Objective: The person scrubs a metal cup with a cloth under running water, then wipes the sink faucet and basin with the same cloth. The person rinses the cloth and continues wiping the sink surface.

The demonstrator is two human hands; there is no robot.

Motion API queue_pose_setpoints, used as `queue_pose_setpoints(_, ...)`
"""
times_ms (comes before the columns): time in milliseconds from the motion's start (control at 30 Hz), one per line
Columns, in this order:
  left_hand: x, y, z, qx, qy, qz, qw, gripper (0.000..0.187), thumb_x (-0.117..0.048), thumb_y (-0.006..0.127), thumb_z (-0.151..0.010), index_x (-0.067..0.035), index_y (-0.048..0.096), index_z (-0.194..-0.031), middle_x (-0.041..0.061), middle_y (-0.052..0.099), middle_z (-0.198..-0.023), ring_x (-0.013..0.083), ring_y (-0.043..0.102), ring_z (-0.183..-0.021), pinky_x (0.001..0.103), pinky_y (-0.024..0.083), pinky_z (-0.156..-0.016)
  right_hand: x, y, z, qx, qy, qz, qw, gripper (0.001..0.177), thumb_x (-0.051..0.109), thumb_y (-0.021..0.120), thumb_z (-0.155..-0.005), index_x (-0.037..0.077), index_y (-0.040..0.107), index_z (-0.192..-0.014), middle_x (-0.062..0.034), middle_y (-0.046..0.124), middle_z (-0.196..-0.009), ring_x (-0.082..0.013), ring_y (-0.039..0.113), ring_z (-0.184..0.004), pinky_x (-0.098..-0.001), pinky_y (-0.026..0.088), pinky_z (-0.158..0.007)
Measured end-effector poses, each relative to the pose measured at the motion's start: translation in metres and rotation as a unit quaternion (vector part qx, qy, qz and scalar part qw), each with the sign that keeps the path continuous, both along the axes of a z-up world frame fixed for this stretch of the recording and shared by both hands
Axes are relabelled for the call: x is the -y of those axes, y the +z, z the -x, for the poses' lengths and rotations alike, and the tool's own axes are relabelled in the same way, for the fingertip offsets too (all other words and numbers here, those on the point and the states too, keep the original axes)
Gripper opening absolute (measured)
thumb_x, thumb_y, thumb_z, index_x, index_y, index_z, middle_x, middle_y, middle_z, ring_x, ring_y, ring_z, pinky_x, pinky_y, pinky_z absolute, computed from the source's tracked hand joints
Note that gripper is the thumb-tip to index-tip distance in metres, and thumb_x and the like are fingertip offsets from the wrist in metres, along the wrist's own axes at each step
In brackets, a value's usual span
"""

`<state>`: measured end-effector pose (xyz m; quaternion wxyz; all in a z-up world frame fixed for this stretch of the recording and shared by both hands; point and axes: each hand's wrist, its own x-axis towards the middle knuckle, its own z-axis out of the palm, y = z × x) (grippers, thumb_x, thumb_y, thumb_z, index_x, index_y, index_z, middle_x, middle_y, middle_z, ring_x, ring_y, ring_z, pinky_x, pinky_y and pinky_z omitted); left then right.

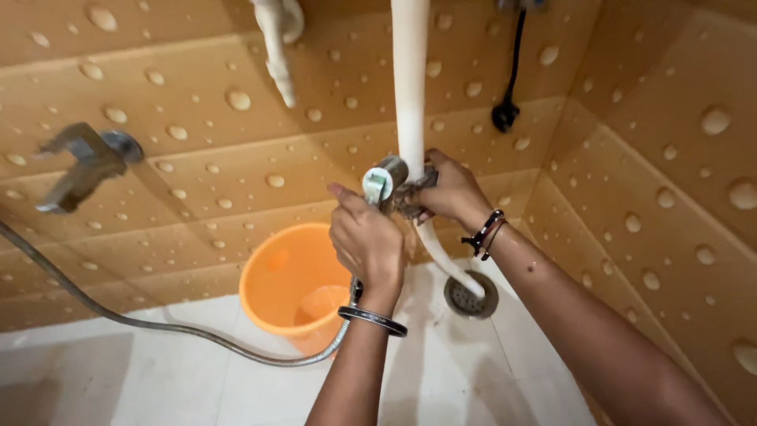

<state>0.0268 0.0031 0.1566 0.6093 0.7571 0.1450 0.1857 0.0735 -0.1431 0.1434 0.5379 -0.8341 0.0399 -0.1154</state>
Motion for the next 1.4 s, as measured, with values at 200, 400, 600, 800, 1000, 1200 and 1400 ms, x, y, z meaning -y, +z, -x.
queue_pose_setpoints(200, -0.011, 0.102, 0.006, 0.144, 0.015, 0.000, 0.989, 0.072, -0.043, 0.024, -0.107, 0.004, 0.060, -0.066, 0.028, 0.068, -0.077, 0.0534, 0.059, -0.079, 0.063, 0.040, -0.077, -0.024, 0.094, 0.029, 0.026, 0.007, 0.062, 0.998, 0.046, 0.001, 0.075, -0.080, -0.002, 0.057, -0.122, -0.0137, 0.076, -0.089, -0.0183, 0.074, -0.064, -0.0308, 0.061, -0.052)
queue_pose_setpoints(400, -0.024, 0.152, 0.006, 0.130, 0.036, 0.062, 0.989, 0.077, -0.048, 0.024, -0.106, 0.006, 0.058, -0.063, 0.029, 0.066, -0.072, 0.0538, 0.058, -0.073, 0.064, 0.039, -0.073, -0.025, 0.149, 0.034, 0.063, -0.020, 0.084, 0.994, 0.046, 0.005, 0.077, -0.081, -0.002, 0.057, -0.121, -0.0113, 0.077, -0.093, -0.0169, 0.075, -0.069, -0.0296, 0.060, -0.054)
queue_pose_setpoints(600, -0.017, 0.156, 0.002, 0.175, 0.022, 0.065, 0.982, 0.079, -0.051, 0.024, -0.107, 0.005, 0.060, -0.065, 0.028, 0.062, -0.071, 0.0530, 0.056, -0.071, 0.063, 0.038, -0.069, -0.022, 0.163, 0.015, 0.229, -0.016, -0.048, 0.972, 0.057, 0.007, 0.077, -0.080, 0.001, 0.052, -0.130, -0.0140, 0.070, -0.100, -0.0147, 0.071, -0.072, -0.0296, 0.058, -0.051)
queue_pose_setpoints(800, -0.017, 0.154, -0.013, 0.049, -0.106, 0.137, 0.984, 0.081, -0.052, 0.021, -0.115, 0.009, 0.043, -0.068, 0.026, 0.046, -0.061, 0.0419, 0.046, -0.058, 0.058, 0.040, -0.063, -0.030, 0.170, 0.029, 0.116, -0.133, 0.049, 0.983, 0.058, 0.015, 0.082, -0.079, 0.007, 0.059, -0.131, -0.0079, 0.074, -0.099, -0.0182, 0.071, -0.075, -0.0305, 0.058, -0.062)
queue_pose_setpoints(1000, -0.057, 0.193, 0.023, -0.032, -0.193, 0.333, 0.922, 0.075, -0.055, 0.026, -0.105, 0.001, 0.058, -0.067, 0.008, 0.057, -0.052, 0.0209, 0.050, -0.042, 0.037, 0.040, -0.044, -0.052, 0.201, 0.051, 0.065, -0.207, -0.067, 0.974, 0.051, 0.014, 0.077, -0.078, 0.007, 0.062, -0.126, -0.0071, 0.074, -0.093, -0.0156, 0.070, -0.075, -0.0296, 0.059, -0.064)
queue_pose_setpoints(1200, -0.099, 0.275, 0.050, -0.024, -0.216, 0.316, 0.923, 0.068, -0.047, 0.028, -0.107, 0.000, 0.057, -0.066, 0.006, 0.050, -0.047, 0.0176, 0.046, -0.037, 0.033, 0.038, -0.038, -0.062, 0.233, 0.067, 0.041, -0.168, -0.240, 0.955, 0.035, 0.030, 0.061, -0.103, -0.005, 0.060, -0.109, -0.0116, 0.067, -0.086, -0.0218, 0.062, -0.073, -0.0381, 0.052, -0.063)
queue_pose_setpoints(1400, -0.113, 0.333, 0.072, -0.079, -0.164, 0.252, 0.950, 0.065, -0.038, 0.036, -0.108, 0.006, 0.057, -0.064, 0.007, 0.045, -0.047, 0.0176, 0.039, -0.039, 0.035, 0.032, -0.039, -0.101, 0.278, 0.097, -0.228, -0.209, -0.339, 0.889, 0.030, 0.034, 0.048, -0.104, 0.005, 0.054, -0.108, -0.0097, 0.063, -0.090, -0.0228, 0.065, -0.083, -0.0407, 0.057, -0.070)
